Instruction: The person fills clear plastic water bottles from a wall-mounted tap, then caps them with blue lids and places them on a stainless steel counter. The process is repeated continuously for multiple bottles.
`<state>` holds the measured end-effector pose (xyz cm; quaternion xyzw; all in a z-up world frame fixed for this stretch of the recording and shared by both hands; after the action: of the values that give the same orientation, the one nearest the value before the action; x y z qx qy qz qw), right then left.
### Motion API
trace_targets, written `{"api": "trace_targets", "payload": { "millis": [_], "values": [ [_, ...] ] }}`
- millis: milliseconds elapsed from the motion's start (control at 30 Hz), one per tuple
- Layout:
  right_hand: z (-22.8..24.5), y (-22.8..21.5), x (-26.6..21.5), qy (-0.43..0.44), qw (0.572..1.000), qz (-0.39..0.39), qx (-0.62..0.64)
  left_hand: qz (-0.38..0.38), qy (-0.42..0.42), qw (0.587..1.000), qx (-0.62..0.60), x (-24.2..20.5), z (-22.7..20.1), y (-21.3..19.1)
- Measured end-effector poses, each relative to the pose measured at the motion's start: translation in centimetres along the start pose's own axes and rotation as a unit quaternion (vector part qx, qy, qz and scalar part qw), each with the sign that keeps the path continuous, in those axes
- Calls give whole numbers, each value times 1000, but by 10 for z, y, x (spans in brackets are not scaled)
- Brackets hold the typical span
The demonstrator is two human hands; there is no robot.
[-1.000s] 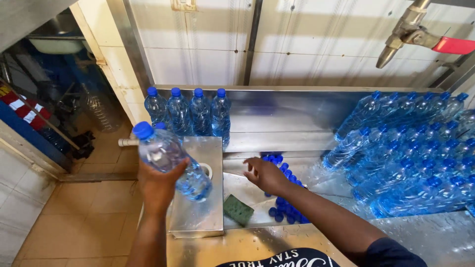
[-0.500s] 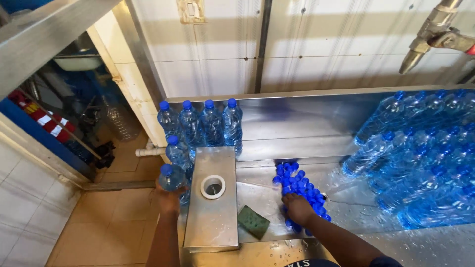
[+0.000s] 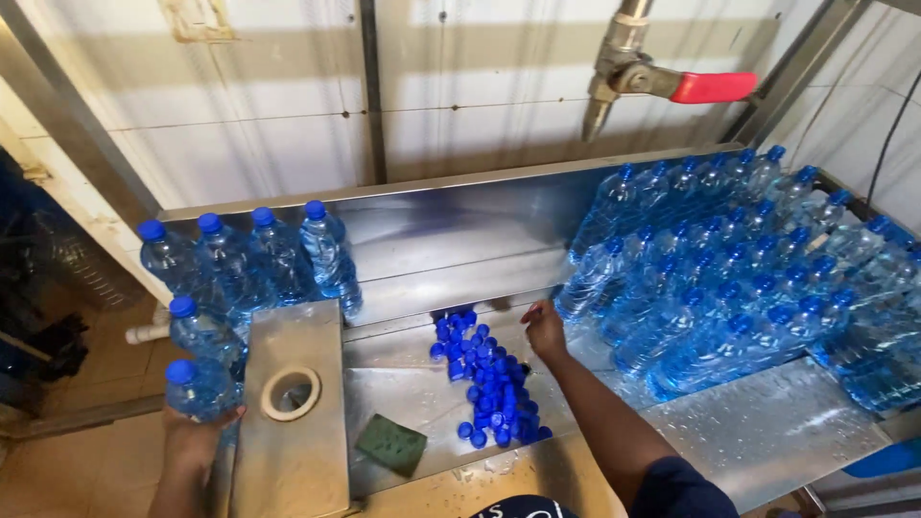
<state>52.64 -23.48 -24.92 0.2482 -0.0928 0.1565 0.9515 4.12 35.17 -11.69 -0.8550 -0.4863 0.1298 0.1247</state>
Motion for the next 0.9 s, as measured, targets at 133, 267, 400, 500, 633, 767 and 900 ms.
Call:
{"api": "trace_targets", "payload": {
  "millis": [133, 267, 400, 500, 633, 767, 900],
  "values": [
    [231, 42, 15, -10, 874, -209, -438, -31, 42, 997, 59, -24, -16, -5],
    [310, 43, 55, -111, 853, -189, -474, -163, -60, 951, 256, -74, -16, -23],
    [283, 38, 97, 9, 754, -35, -656, -239, -13, 950, 200, -146, -59, -17],
    [259, 21, 117, 90, 678, 10, -730, -201, -7, 970, 137, -192, -97, 5],
    [233, 6, 118, 60, 645, 62, -759, -170, 28, 978, 122, -218, -103, 37],
    [255, 55, 56, 66, 715, 103, -688, -22, -52, 996, 62, -237, -81, 110],
    [253, 86, -12, -43, 797, 212, -563, 124, -65, 989, -48, -225, 1, 226]
  ]
}}
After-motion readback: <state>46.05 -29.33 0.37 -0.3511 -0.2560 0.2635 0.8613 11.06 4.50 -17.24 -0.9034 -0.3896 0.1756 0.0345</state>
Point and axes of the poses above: each hand's wrist, its own x-axis towards the middle knuckle, its own y-axis out of the palm, z = x × y, the point moved 9 cm from there along x, towards the middle knuckle, and after that the axes turned 13 degrees about x, right-handed, at the moved point
